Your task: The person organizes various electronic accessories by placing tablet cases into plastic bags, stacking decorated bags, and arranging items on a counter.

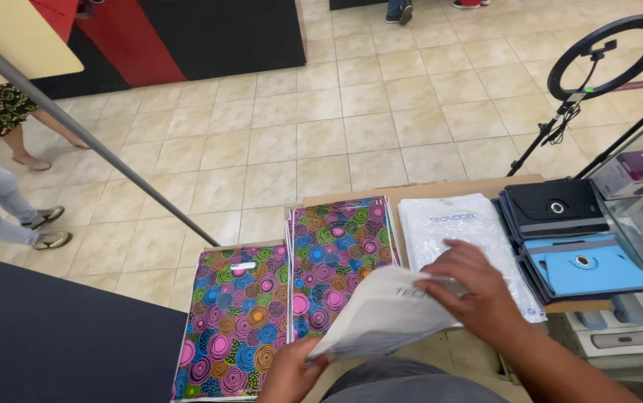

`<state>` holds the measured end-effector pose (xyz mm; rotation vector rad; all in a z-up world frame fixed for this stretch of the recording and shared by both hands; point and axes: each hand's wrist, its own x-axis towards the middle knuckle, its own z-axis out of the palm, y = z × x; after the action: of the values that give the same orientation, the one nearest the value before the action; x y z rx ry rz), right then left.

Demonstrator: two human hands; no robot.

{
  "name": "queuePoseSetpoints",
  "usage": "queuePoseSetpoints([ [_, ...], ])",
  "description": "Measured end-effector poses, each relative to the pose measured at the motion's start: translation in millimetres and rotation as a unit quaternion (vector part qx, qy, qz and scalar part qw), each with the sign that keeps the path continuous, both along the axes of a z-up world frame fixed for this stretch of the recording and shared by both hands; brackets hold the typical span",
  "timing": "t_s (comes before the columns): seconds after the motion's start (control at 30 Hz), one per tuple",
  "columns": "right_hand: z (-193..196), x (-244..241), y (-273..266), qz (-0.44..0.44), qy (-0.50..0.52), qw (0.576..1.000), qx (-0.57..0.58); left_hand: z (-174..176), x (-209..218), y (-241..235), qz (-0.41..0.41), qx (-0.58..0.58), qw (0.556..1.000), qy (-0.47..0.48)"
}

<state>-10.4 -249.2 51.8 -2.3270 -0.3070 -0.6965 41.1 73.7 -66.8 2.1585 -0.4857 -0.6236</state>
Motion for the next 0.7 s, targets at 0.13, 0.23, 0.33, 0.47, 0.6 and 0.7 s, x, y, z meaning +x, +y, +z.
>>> queuePoseSetpoints([
  [0.13, 1, -10, -53, -0.163, -0.047, 0.985, -0.017, 3, -1, -29, 0.083, 0.0, 0.994, 0.068],
  [0.23, -25, -17, -73, -0.173, -0.071, 0.96, 0.208, 52, 4, -75, 0.264, -0.058, 0.926, 0.264],
  [0.33, -68, -27, -87, -0.127, 0.061, 0.921, 0.364, 29, 19, -106, 0.31, -0.17, 0.91, 0.215],
  [0.47, -123, -46, -112, -0.03, 0.212, 0.888, 0.407, 9, 32, -168, 0.353, -0.259, 0.856, 0.276],
  [0.6, -152, -52, -154, -0.112, 0.26, 0.885, 0.368, -31, 37, -222, 0.306, -0.234, 0.88, 0.279],
  [0.7, -165, -53, -178, -0.136, 0.249, 0.828, 0.484, -90, 43, -256, 0.292, -0.246, 0.885, 0.267],
])
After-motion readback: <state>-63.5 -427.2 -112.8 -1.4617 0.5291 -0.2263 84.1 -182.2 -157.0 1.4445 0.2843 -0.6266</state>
